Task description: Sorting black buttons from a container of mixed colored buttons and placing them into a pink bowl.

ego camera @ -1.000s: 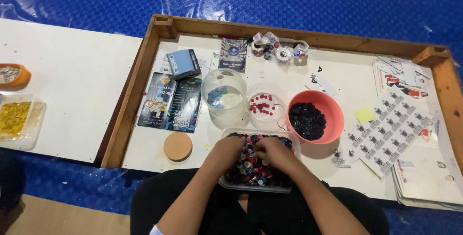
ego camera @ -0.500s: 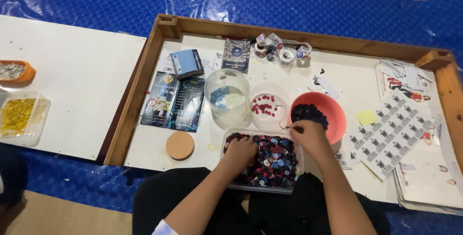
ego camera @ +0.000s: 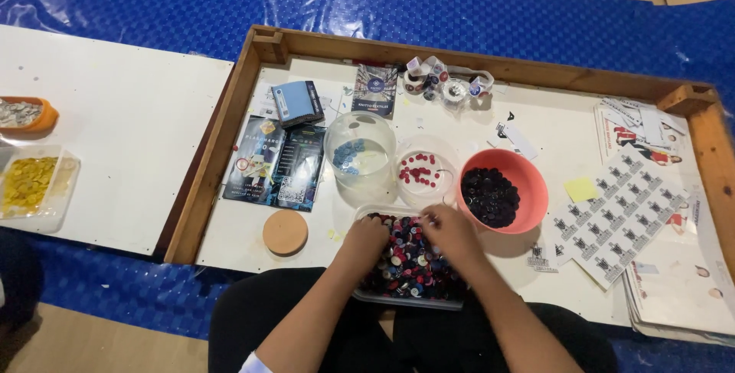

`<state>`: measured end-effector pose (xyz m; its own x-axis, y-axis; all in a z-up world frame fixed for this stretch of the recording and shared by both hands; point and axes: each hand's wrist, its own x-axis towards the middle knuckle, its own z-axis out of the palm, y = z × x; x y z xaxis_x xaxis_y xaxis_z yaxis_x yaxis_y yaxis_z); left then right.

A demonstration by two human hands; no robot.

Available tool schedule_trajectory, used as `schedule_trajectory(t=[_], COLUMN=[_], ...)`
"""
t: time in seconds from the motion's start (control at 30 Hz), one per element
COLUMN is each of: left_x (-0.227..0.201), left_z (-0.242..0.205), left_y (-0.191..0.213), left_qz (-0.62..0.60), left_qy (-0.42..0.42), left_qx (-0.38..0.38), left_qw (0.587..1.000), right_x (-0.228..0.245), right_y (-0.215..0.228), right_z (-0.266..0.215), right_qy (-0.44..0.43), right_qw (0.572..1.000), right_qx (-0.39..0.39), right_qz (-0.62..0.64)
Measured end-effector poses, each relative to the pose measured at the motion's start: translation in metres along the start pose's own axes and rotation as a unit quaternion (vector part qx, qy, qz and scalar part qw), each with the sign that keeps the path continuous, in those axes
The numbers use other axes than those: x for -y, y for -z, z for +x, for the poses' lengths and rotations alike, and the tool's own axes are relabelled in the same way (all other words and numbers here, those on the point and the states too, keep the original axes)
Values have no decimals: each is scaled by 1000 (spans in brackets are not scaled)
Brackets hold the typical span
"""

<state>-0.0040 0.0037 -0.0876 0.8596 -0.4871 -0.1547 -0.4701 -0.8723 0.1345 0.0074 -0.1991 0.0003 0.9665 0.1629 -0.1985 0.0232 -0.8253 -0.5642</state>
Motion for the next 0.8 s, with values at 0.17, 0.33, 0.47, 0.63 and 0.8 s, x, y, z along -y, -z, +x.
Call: schedule_trajectory(t=[0.17, 0.33, 0.47, 0.63, 0.8], left_x=[1, 4, 5, 5, 4], left_z=[3, -7, -4, -7, 2], left_y=[6, 34, 28, 35, 12], left_qz=[-23, -60, -78, -58, -54], left_qy=[-12, -23, -16, -32, -30], left_qx=[-18, 1, -2, -15, 9], left_qw=[1000, 998, 997, 998, 998], right_x=[25, 14, 10, 17, 4], right_y=[-48, -83, -85, -30, 30], right_z=[-8, -9, -2, 6, 10], right_qy=[94, 169, 159, -10, -63], right_qw=[990, 979, 977, 987, 993], right_qx=[101, 82, 83, 158, 10], right_qz=[-34, -74, -113, -35, 99])
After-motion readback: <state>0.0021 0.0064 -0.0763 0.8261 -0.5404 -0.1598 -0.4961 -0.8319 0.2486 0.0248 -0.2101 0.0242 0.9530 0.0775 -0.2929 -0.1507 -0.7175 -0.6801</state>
